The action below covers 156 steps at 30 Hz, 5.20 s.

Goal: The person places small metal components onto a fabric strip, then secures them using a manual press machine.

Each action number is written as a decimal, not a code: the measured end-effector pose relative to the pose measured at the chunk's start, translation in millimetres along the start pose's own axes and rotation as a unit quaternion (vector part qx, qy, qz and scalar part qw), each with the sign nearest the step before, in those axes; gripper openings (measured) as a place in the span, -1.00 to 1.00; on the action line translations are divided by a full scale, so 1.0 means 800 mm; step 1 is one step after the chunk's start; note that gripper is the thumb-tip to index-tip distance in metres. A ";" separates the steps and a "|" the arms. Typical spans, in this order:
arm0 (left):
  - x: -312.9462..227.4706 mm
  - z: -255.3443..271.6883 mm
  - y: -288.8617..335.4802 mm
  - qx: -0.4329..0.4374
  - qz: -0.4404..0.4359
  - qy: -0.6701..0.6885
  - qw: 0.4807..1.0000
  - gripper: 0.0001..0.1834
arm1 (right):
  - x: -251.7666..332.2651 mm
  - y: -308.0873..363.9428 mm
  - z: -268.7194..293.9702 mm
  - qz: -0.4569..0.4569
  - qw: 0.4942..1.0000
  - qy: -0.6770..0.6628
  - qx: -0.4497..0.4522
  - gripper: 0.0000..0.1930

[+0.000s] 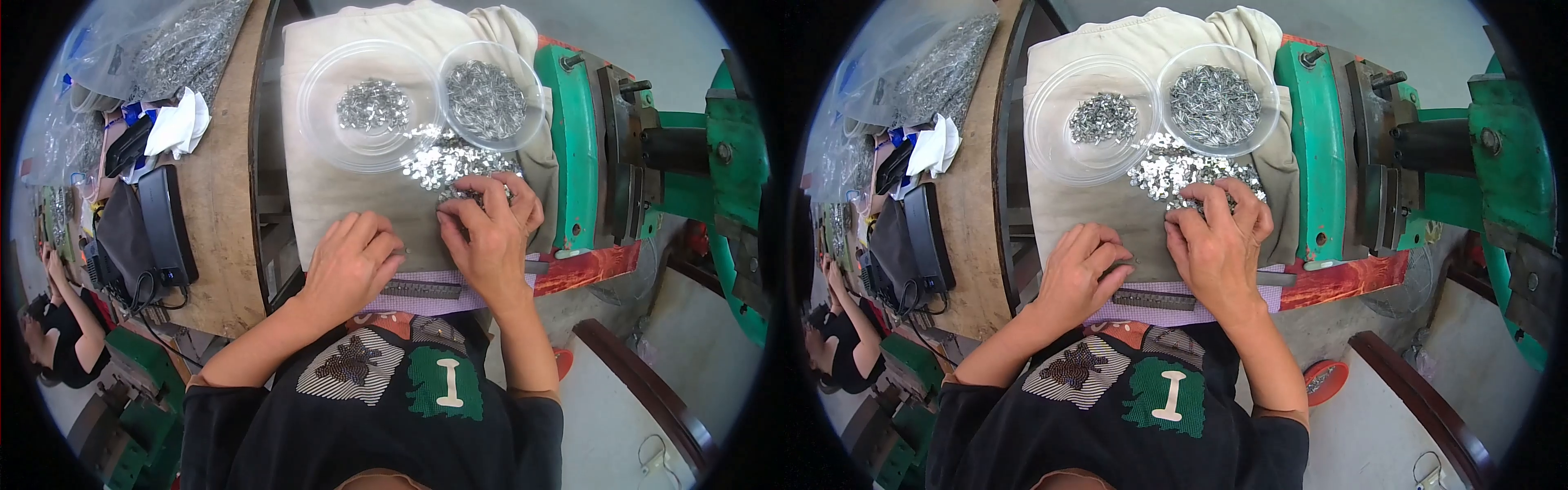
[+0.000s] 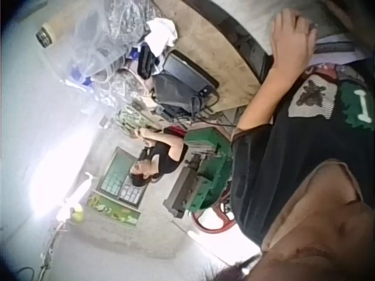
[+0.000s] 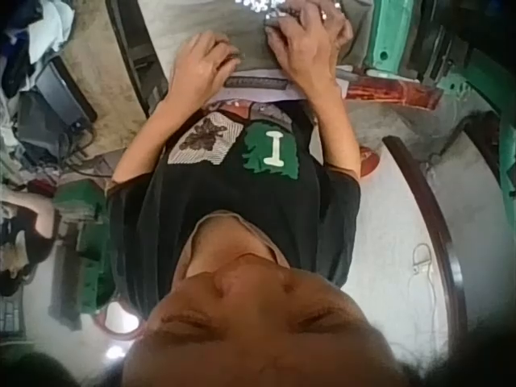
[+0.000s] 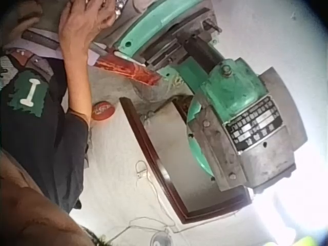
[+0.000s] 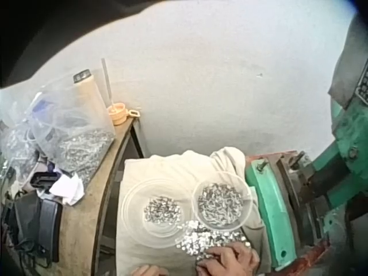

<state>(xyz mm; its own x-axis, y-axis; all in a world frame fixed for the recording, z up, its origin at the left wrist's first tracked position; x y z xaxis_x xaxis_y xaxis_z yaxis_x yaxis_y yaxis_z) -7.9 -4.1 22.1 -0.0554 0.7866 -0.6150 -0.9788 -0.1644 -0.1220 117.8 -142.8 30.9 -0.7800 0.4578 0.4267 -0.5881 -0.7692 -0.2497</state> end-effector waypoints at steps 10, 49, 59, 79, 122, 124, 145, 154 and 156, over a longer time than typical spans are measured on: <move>0.000 -0.003 -0.002 0.008 -0.002 -0.002 1.000 -0.78 | 0.010 0.004 0.001 -0.020 1.000 -0.015 0.012 -0.85; -0.022 -0.023 0.037 0.025 -0.082 0.012 0.996 -0.87 | -0.011 -0.006 -0.004 0.052 0.999 0.007 -0.002 -0.89; -0.019 -0.017 0.036 0.051 -0.074 0.039 0.995 -0.79 | 0.003 0.005 0.000 0.057 0.998 -0.033 -0.013 -0.86; -0.015 -0.021 0.042 0.072 -0.066 0.030 0.995 -0.69 | 0.003 0.060 0.020 0.026 0.992 -0.066 0.104 -0.84; -0.036 -0.040 0.029 0.061 -0.108 0.015 0.992 -0.76 | -0.008 0.032 0.012 0.017 0.993 -0.078 0.085 -0.86; -0.034 -0.043 0.030 0.059 -0.103 0.017 0.993 -0.75 | -0.007 0.032 0.010 0.014 0.995 -0.072 0.065 -0.87; -0.029 -0.034 0.039 0.060 -0.064 0.028 0.996 -0.74 | -0.013 0.057 0.013 -0.050 0.997 -0.025 -0.052 -0.83; -0.031 -0.035 0.036 0.043 -0.065 0.040 0.996 -0.75 | -0.006 0.025 0.005 0.000 0.999 0.037 -0.034 -0.87; -0.033 -0.037 0.034 0.044 -0.068 0.034 0.996 -0.77 | -0.006 0.027 0.007 -0.007 0.999 0.017 -0.027 -0.87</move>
<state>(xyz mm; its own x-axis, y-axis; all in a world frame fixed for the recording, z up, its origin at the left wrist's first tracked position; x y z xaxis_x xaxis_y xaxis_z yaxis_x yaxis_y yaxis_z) -27.4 -47.0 11.9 0.0901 0.7559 -0.6485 -0.9900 -0.0032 -0.1413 109.9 -164.1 28.7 -0.7774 0.4839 0.4018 -0.6094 -0.7377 -0.2905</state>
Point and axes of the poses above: each hand's wrist, its own y-axis away from the middle knuckle, its own z-axis out of the back of the hand, x = y × z, the point moved 3 cm from there along -y, towards the middle knuckle, and after that the axes turned 5 degrees about -y, right-handed, at the moved point
